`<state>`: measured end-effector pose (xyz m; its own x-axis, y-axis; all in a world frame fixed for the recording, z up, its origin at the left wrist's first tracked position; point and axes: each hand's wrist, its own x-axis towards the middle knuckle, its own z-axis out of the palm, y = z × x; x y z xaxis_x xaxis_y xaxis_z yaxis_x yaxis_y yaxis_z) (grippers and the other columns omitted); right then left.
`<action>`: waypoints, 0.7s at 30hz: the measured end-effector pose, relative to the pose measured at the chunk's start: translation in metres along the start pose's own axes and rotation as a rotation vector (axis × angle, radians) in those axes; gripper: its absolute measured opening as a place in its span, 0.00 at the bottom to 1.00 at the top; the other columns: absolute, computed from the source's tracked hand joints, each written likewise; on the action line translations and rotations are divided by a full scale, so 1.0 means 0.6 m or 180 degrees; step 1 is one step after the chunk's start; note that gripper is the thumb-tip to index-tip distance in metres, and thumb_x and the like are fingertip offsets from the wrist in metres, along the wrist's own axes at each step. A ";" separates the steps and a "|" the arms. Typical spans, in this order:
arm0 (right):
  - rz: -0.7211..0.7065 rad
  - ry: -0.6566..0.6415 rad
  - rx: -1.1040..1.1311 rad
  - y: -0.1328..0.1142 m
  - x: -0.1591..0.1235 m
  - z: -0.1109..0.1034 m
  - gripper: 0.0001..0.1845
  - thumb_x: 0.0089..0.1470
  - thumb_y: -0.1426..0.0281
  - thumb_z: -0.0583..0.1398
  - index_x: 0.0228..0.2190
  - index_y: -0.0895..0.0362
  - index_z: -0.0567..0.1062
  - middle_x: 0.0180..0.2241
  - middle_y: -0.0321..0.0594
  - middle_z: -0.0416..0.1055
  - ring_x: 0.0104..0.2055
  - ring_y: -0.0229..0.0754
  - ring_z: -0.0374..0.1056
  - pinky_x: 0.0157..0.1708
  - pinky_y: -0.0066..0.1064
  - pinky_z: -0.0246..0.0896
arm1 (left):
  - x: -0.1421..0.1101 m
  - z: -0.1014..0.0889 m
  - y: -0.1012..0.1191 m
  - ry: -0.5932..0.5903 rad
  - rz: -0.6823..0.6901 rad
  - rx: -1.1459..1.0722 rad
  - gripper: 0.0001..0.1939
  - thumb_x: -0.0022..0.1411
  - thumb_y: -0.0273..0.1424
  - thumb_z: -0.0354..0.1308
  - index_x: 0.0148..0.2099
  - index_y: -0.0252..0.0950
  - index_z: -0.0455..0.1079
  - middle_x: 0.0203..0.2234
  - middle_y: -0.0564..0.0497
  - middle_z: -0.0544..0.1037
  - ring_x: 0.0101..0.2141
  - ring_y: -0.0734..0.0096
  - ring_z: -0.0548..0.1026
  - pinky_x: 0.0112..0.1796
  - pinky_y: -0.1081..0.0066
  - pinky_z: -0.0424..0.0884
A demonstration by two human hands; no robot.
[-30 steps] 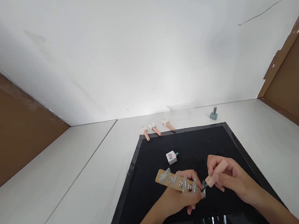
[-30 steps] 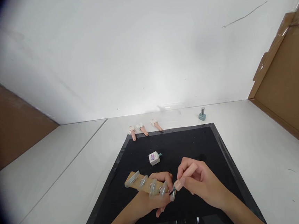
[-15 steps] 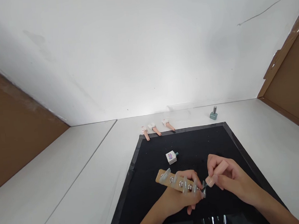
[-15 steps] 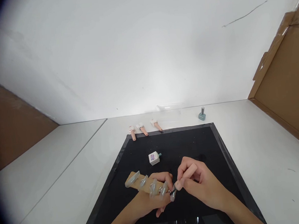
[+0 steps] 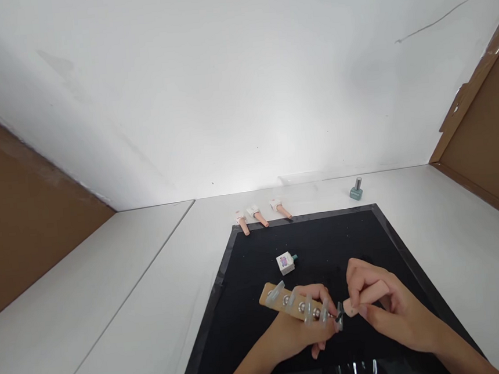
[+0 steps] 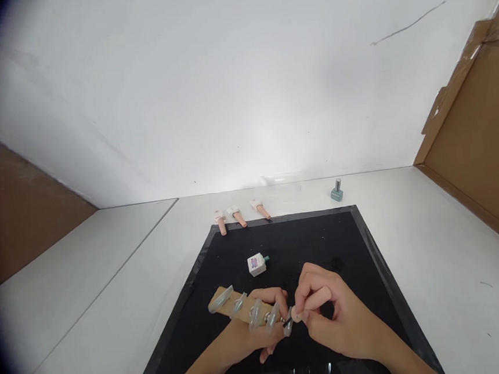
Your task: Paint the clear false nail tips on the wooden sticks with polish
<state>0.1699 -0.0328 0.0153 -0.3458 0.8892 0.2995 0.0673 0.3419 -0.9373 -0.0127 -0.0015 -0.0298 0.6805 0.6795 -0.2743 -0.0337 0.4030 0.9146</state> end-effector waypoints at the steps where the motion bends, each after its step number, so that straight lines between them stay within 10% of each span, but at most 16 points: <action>1: -0.0011 -0.0010 -0.0045 -0.001 0.000 0.000 0.11 0.44 0.82 0.52 0.21 0.55 0.66 0.25 0.34 0.61 0.27 0.37 0.59 0.24 0.26 0.53 | 0.000 0.000 0.001 -0.0006 0.0004 -0.0011 0.12 0.43 0.31 0.68 0.25 0.31 0.68 0.15 0.57 0.70 0.12 0.84 0.67 0.11 0.84 0.63; 21: -0.0014 -0.0008 -0.0262 -0.012 0.003 0.004 0.11 0.40 0.83 0.52 0.20 0.55 0.64 0.23 0.34 0.59 0.24 0.37 0.58 0.21 0.27 0.51 | 0.003 0.003 0.006 0.0048 -0.0092 0.0036 0.16 0.41 0.33 0.70 0.25 0.32 0.66 0.11 0.60 0.67 0.11 0.85 0.64 0.10 0.85 0.61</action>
<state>0.1665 -0.0346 0.0221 -0.3486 0.8869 0.3031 0.1425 0.3697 -0.9181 -0.0103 0.0003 -0.0267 0.6699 0.6768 -0.3051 -0.0059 0.4158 0.9094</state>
